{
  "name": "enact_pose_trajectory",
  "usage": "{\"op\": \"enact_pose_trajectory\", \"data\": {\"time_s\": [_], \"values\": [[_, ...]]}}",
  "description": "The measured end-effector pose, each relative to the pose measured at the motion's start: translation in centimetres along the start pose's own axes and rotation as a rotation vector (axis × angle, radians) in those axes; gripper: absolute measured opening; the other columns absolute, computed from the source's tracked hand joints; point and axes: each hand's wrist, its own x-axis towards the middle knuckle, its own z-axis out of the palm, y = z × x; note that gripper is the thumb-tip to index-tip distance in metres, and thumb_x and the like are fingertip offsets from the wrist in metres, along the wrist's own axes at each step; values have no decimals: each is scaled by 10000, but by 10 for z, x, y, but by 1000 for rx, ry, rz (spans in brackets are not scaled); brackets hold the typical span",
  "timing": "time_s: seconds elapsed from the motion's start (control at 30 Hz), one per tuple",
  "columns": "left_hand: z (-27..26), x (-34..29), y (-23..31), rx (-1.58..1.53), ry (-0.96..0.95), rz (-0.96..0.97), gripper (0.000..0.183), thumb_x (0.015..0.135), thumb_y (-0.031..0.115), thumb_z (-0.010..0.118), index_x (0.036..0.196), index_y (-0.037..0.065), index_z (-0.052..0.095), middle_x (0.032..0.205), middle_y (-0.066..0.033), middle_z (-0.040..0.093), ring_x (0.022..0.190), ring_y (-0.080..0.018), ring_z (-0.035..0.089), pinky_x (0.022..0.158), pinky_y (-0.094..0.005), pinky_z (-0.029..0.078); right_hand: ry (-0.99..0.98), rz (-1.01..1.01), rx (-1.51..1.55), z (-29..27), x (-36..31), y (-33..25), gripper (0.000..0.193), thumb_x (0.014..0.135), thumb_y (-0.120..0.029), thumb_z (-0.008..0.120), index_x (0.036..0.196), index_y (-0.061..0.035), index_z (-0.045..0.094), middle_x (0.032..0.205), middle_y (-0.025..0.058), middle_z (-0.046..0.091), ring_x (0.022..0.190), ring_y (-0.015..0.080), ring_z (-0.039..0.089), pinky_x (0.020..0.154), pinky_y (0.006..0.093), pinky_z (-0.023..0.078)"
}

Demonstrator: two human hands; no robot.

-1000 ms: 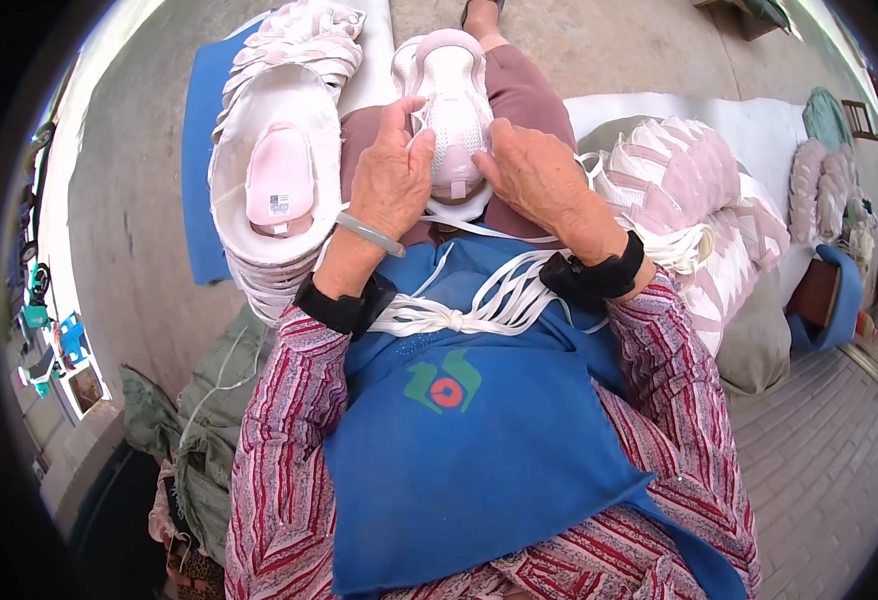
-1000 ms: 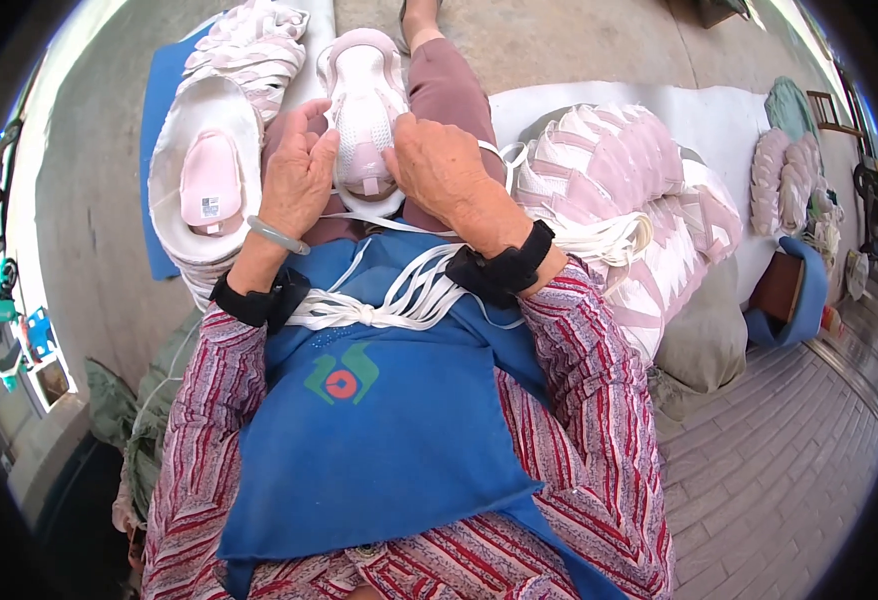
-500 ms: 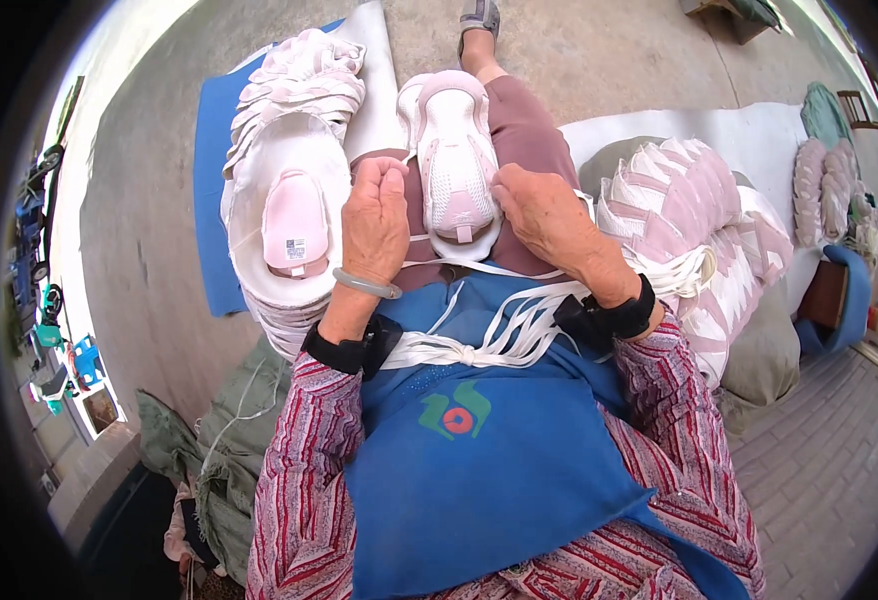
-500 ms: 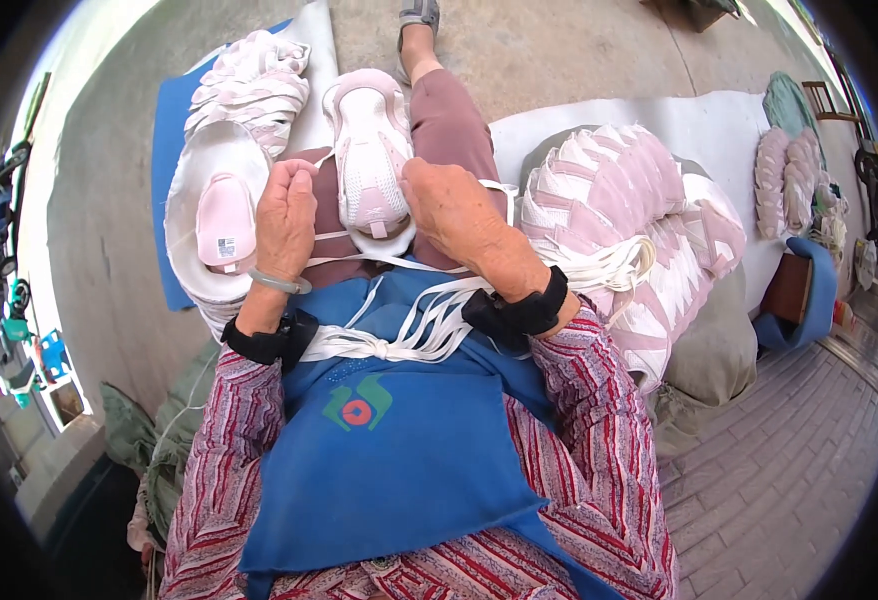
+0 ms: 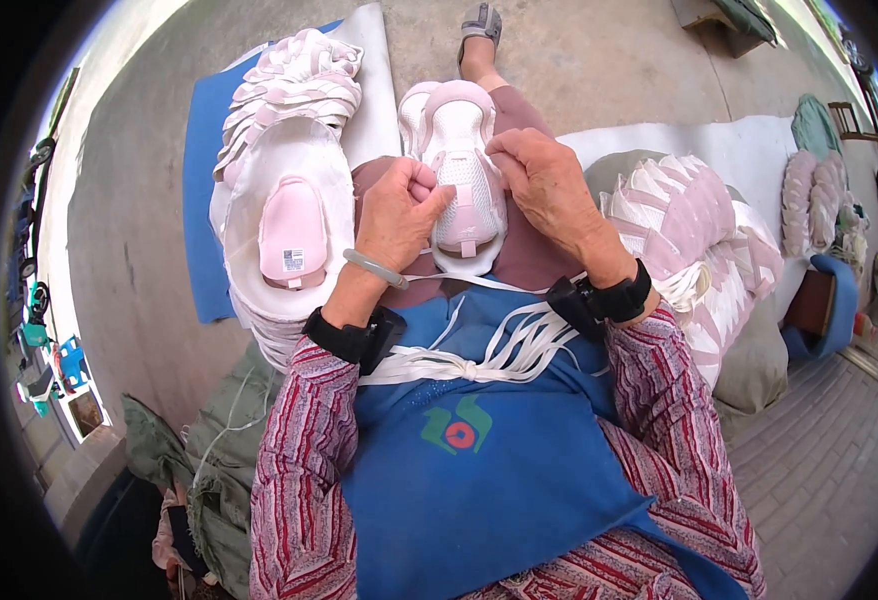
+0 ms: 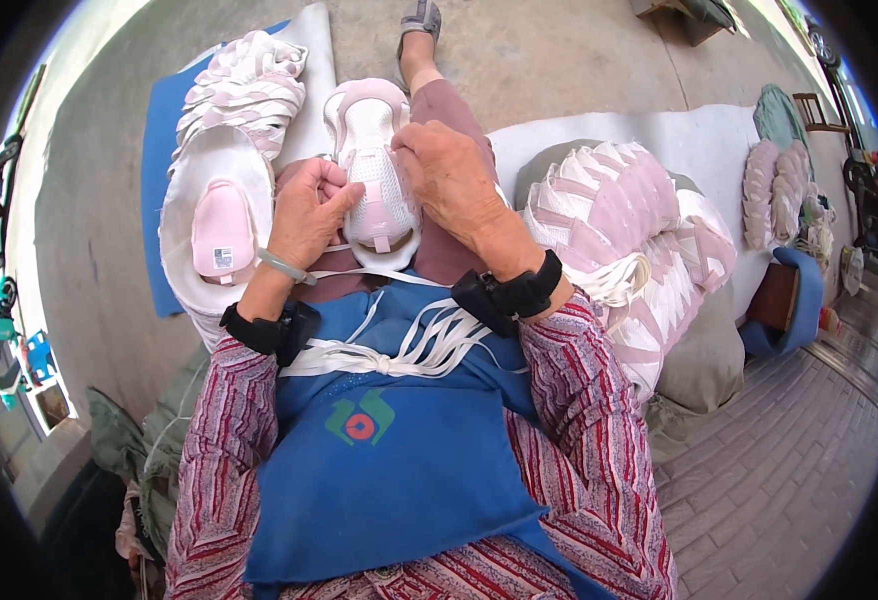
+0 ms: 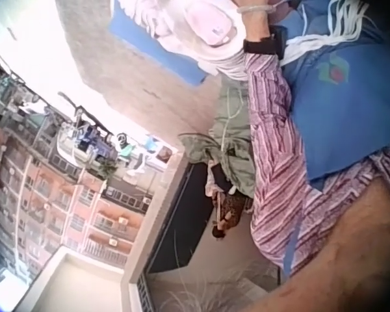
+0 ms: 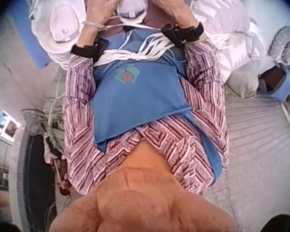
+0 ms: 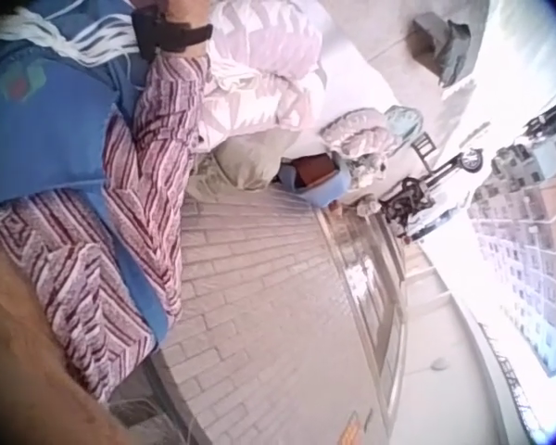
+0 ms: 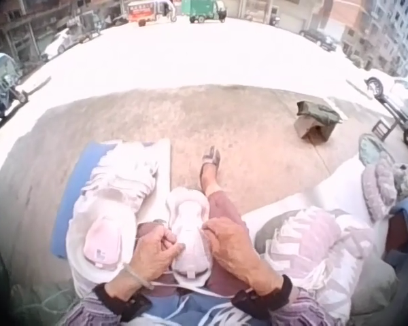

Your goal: Lacing a pair of white and pink sneakers by hand.

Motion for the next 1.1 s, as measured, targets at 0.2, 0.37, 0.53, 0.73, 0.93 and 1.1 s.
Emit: {"op": "enact_pose_trajectory", "data": {"time_s": [0.2,0.37,0.53,0.73,0.93,1.1], "values": [[1,4,5,-78,-14,-32,249,821,142,708,936,10,530,702,4,514,500,-39,476,354,-184,417,-4,106,71,9,3,6,145,914,-100,520,969,3,606,723,143,617,585,189,612,584,303,493],[-3,12,9,-218,21,-59,245,821,150,703,955,3,559,720,-3,537,524,-44,501,358,-189,430,14,12,-141,7,2,9,160,903,-106,542,989,-14,640,792,138,623,695,215,619,659,315,490],[1,16,8,-187,23,-36,236,826,146,697,969,8,571,709,9,532,523,-38,495,367,-181,432,134,-6,58,12,4,3,125,840,-126,585,916,-73,669,806,160,615,788,328,610,716,399,480],[1,18,8,-218,-7,18,227,841,124,677,1018,21,579,719,31,526,528,-23,480,376,-168,426,108,25,13,18,3,0,113,840,-130,600,885,-58,675,793,161,611,768,325,605,706,383,480],[3,19,4,-205,-11,49,233,845,124,672,1036,17,592,727,39,521,535,-14,469,378,-162,412,183,-49,-34,18,3,5,91,829,-116,611,850,-53,672,764,143,576,747,316,592,695,382,476],[2,21,5,-162,-2,62,216,852,117,663,1037,23,606,739,44,521,541,-9,464,385,-156,409,118,13,-37,19,5,4,106,816,-110,644,894,-43,668,786,109,587,731,257,585,666,338,464]]}}
